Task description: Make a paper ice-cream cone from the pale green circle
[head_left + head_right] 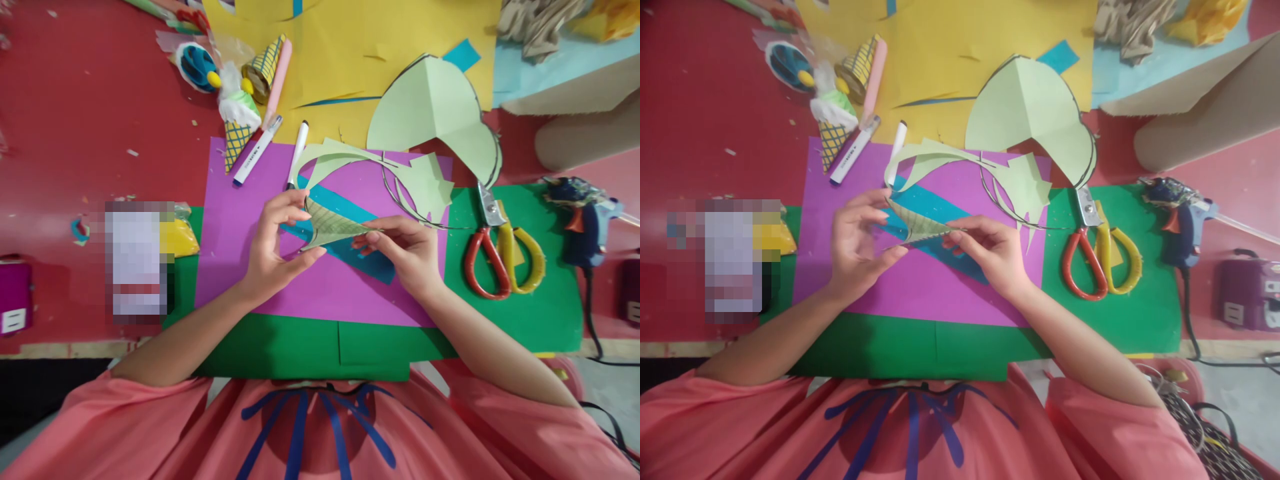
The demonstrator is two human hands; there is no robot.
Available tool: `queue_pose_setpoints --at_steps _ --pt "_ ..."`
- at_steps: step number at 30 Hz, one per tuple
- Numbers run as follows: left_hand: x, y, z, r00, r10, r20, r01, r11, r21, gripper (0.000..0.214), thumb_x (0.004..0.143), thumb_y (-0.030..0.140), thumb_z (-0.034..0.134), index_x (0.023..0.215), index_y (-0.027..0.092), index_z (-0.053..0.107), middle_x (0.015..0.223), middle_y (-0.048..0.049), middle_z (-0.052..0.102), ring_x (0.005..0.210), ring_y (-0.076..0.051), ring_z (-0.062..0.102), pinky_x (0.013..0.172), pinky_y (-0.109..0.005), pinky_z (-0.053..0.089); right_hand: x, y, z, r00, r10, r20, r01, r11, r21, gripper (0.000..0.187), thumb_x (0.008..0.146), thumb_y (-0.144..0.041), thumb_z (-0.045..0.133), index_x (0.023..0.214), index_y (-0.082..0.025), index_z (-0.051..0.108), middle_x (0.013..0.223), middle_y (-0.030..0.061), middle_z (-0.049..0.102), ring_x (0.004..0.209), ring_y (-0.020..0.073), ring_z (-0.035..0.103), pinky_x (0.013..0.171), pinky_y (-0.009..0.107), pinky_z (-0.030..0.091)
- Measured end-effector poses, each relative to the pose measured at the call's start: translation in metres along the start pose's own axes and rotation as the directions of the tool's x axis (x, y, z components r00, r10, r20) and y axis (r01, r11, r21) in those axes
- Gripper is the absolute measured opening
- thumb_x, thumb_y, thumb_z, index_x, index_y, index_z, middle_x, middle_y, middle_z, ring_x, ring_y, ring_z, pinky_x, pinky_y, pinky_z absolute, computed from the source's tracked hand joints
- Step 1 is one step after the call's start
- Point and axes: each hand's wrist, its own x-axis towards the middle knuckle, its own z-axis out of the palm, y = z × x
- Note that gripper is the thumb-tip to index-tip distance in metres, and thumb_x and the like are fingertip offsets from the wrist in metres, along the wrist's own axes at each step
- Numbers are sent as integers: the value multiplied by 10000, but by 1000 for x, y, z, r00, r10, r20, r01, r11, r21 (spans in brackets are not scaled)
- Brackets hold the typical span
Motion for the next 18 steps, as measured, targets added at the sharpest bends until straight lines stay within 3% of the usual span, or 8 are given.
queue_pose_setpoints --at_steps 3,7,11,14,18 --pt "0 4 -3 999 -5 -42 8 997 74 242 766 433 709 909 259 619 1089 -42 539 1056 -193 555 929 -369 499 -1 0 1 999 -34 -1 34 999 9 103 794 -217 714 896 -203 713 741 4 745 680 151 722 588 262 590" --pt "1 11 -5 999 -53 -6 54 998 43 111 794 364 701 831 259 700 968 -30 513 920 -151 559 822 -316 522 -1 0 2 999 -41 12 40 999 31 105 795 -195 712 898 -219 713 738 -6 745 685 144 723 596 252 585" --pt "1 14 -5 997 -68 30 69 997 -33 59 799 283 707 851 272 733 941 -13 567 735 -79 577 634 -219 527 -2 1 1 1000 -23 7 23 1000 6 132 784 -243 725 908 -202 704 752 7 747 699 161 726 609 276 598" --pt "0 13 -5 989 -107 102 121 983 -139 142 824 223 676 937 287 732 1016 -6 639 576 -22 563 516 -164 513 -2 0 1 1000 -8 20 8 1000 14 163 776 -269 732 920 -202 697 783 11 747 717 166 727 625 285 607" --pt "-2 14 -5 976 -142 165 176 962 -211 197 842 189 644 992 290 723 1073 -10 682 613 -41 630 519 -159 551 -1 1 1 999 0 42 -3 998 69 164 786 -263 721 934 -204 684 797 4 741 737 161 729 623 267 604"
